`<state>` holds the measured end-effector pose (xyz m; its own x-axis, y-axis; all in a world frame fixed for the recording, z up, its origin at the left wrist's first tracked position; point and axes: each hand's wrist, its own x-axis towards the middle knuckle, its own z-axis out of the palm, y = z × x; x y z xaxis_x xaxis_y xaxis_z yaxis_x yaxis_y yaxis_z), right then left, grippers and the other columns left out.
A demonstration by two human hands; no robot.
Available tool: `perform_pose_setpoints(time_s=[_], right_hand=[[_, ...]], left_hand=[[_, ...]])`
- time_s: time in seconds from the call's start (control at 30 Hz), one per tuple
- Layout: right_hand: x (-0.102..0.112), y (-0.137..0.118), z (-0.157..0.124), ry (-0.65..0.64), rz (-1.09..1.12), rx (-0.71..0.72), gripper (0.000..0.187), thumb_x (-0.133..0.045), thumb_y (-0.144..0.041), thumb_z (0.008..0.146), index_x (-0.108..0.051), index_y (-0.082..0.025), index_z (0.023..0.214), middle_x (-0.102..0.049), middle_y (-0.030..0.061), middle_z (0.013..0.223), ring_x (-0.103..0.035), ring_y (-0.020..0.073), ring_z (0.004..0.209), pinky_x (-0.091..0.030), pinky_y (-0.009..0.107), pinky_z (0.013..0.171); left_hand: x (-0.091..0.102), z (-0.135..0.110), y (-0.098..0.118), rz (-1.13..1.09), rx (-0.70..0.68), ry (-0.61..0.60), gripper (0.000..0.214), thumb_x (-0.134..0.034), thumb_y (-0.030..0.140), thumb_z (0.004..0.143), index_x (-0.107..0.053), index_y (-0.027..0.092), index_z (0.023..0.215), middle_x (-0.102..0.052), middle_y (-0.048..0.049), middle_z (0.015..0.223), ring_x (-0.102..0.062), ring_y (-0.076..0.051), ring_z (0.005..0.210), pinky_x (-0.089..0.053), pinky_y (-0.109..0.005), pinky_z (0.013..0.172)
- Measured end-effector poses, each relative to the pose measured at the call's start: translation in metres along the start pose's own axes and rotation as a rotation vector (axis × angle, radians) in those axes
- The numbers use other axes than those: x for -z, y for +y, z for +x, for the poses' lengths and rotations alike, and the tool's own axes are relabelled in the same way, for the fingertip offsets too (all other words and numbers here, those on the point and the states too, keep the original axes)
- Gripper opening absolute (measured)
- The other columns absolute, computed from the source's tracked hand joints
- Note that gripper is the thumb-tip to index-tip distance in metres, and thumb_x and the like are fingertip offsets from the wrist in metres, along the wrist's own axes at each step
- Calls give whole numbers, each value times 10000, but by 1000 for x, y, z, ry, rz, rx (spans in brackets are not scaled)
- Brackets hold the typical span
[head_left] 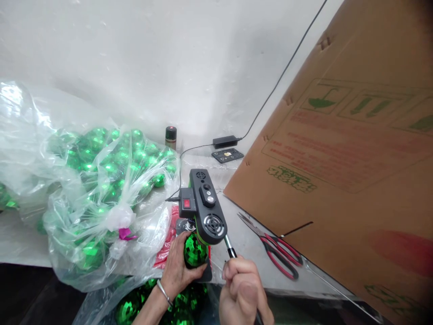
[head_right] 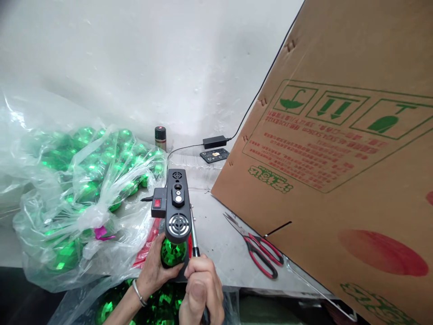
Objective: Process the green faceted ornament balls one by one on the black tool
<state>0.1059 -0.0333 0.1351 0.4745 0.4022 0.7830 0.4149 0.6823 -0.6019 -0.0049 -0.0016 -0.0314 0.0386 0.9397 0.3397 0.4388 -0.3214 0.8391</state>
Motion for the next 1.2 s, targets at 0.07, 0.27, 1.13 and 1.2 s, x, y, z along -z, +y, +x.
perform_pose_setpoints(time_s=[0.07,0.27,1.13,1.2], right_hand=[[1,1,-1,-3,0,4,549,-499,-298,1197,-463,-215,656,-523,-63,666,-510,84,575,-407,266,592],[4,3,-2,-16,-8,14,558,-518,-319,1203,-457,-213,658,-536,-64,677,-499,80,581,-437,262,632],[4,25,-34,38,-17,58,526,-431,-231,1202,-487,-226,679,-528,-55,679,-506,103,574,-483,310,686],[4,32,-41,50,-10,62,524,-403,-224,1207,-502,-223,692,-550,-51,703,-519,101,584,-494,319,707]], left_hand=[[0,0,1,-4,-2,-1,828,-915,281,736,-599,201,1497,-761,-183,1446,-755,-440,1335,-625,-680,1145],[2,1,2,0,-2,6,817,-915,275,734,-607,203,1487,-768,-170,1433,-763,-426,1321,-634,-665,1141],[0,4,4,7,-3,11,828,-915,267,713,-607,197,1479,-775,-178,1413,-773,-424,1300,-637,-663,1133],[0,4,4,7,-6,9,819,-918,273,716,-614,196,1473,-775,-179,1411,-773,-425,1299,-635,-662,1134]])
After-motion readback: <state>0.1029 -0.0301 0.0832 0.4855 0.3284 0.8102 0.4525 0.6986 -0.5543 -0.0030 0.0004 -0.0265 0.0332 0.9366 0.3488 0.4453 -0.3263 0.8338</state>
